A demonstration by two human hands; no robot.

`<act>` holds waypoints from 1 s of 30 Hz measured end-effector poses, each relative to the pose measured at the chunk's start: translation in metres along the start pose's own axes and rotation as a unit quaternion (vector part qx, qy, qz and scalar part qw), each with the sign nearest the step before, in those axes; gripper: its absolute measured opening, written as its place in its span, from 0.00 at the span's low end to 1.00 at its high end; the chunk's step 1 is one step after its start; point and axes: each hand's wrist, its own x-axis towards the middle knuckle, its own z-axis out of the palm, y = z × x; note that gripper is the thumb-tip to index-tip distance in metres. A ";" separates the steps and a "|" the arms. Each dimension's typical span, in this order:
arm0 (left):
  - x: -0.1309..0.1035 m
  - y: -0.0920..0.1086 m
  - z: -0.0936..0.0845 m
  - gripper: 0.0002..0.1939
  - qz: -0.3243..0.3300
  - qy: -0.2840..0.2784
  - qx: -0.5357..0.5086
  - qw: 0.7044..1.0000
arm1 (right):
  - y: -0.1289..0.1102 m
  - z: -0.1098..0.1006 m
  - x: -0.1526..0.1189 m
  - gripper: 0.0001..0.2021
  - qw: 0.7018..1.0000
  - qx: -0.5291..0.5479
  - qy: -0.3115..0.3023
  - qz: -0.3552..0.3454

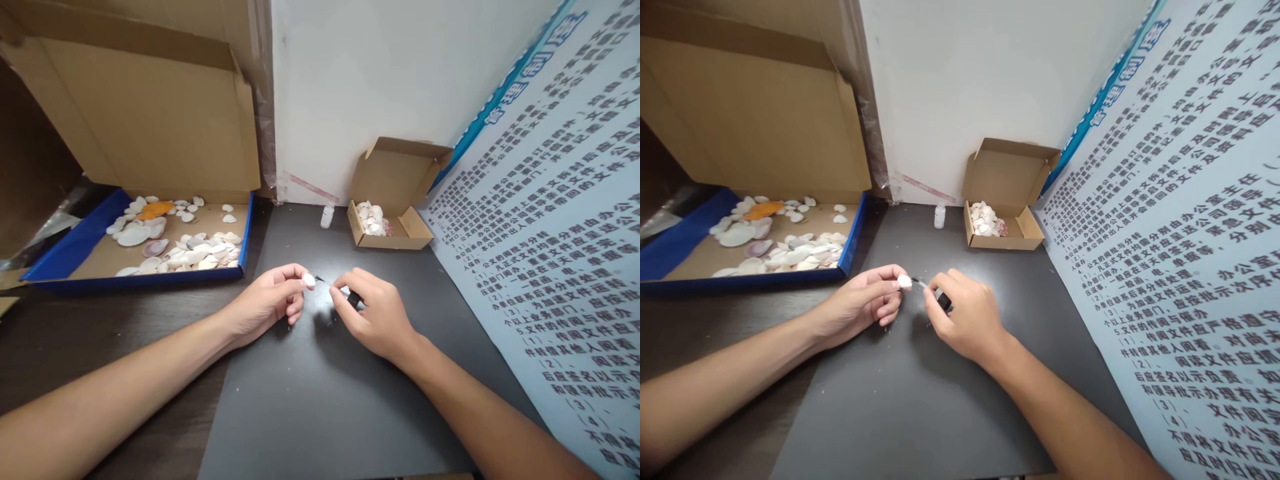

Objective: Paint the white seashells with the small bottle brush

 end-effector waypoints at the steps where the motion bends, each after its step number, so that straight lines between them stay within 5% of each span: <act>1: 0.000 0.000 0.000 0.09 0.000 0.001 0.000 1.000 | 0.000 0.000 0.000 0.10 1.000 0.009 0.000 -0.002; 30: -0.001 -0.009 -0.001 0.12 0.066 -0.007 0.179 0.982 | -0.001 -0.001 0.000 0.11 1.000 -0.008 -0.016 0.005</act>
